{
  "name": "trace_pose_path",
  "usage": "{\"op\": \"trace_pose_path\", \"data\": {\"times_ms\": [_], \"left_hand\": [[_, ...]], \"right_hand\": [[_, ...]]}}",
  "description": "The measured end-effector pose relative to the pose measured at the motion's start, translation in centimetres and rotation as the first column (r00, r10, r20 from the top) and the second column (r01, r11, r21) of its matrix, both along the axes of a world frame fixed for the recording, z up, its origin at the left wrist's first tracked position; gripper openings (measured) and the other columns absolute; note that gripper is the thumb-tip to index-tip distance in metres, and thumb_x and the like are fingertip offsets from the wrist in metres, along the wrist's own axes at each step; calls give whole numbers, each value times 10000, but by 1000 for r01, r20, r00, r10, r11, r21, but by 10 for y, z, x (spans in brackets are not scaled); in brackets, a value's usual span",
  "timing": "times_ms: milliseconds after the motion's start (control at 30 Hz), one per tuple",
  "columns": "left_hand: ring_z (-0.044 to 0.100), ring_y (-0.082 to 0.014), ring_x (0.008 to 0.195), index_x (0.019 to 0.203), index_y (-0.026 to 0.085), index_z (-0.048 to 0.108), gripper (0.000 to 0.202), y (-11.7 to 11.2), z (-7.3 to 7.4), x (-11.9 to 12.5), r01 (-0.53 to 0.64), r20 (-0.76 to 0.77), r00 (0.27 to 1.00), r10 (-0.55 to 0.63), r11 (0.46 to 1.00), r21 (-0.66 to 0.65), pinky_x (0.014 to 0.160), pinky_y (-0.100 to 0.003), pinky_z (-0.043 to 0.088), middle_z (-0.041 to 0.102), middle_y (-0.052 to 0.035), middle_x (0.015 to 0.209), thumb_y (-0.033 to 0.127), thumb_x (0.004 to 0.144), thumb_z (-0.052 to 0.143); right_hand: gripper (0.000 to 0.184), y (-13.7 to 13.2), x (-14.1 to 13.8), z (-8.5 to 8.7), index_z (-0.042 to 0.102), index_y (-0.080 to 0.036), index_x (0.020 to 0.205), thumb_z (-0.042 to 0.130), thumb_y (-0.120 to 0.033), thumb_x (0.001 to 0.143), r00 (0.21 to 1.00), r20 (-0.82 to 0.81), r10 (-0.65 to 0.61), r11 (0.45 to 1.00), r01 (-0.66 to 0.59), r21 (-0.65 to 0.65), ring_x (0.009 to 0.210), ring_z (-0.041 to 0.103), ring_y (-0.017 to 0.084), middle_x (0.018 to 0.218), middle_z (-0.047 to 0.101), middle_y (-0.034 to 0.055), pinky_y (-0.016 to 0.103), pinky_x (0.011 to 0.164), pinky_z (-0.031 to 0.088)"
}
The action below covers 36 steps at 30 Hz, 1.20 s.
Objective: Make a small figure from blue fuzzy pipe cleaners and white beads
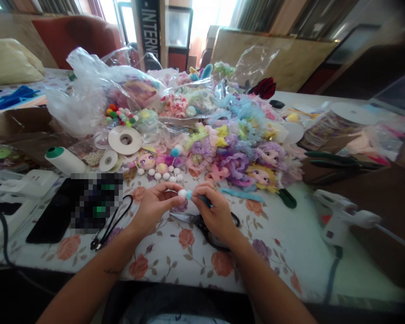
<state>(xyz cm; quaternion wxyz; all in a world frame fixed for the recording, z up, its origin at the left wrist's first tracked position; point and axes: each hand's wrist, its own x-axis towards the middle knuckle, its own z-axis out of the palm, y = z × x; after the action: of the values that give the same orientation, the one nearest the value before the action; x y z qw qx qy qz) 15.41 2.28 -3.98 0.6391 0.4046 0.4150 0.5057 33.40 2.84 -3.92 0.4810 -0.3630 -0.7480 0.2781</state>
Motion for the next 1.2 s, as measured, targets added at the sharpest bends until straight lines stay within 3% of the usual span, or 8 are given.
{"op": "trace_pose_path", "data": {"times_ms": [867,1033,1200], "left_hand": [[637,-122,673,872,172,766,238,0,-2,1,-11,-45,999,14,997,71,630,-224,533,716,-21,736,220,656,854],[642,-133,726,845,176,782,203,1,-3,2,-46,-43,998,53,989,137,671,-242,552,708,-24,782,204,655,847],[657,-146,740,900,179,778,274,2,-5,2,-30,-23,999,33,995,97,679,-258,562,726,-35,812,206,640,859]], "right_hand": [[101,-1,-2,-6,652,-221,924,626,-129,892,994,49,-98,988,91,128,750,597,129,848,598,9,254,677,496],[117,-1,-3,-10,679,-218,928,629,-119,888,988,70,-137,959,114,259,683,580,117,812,603,16,239,608,486],[140,-2,-3,-14,706,-215,951,608,-128,903,962,148,-230,899,152,411,646,589,121,801,630,35,246,580,490]]}}
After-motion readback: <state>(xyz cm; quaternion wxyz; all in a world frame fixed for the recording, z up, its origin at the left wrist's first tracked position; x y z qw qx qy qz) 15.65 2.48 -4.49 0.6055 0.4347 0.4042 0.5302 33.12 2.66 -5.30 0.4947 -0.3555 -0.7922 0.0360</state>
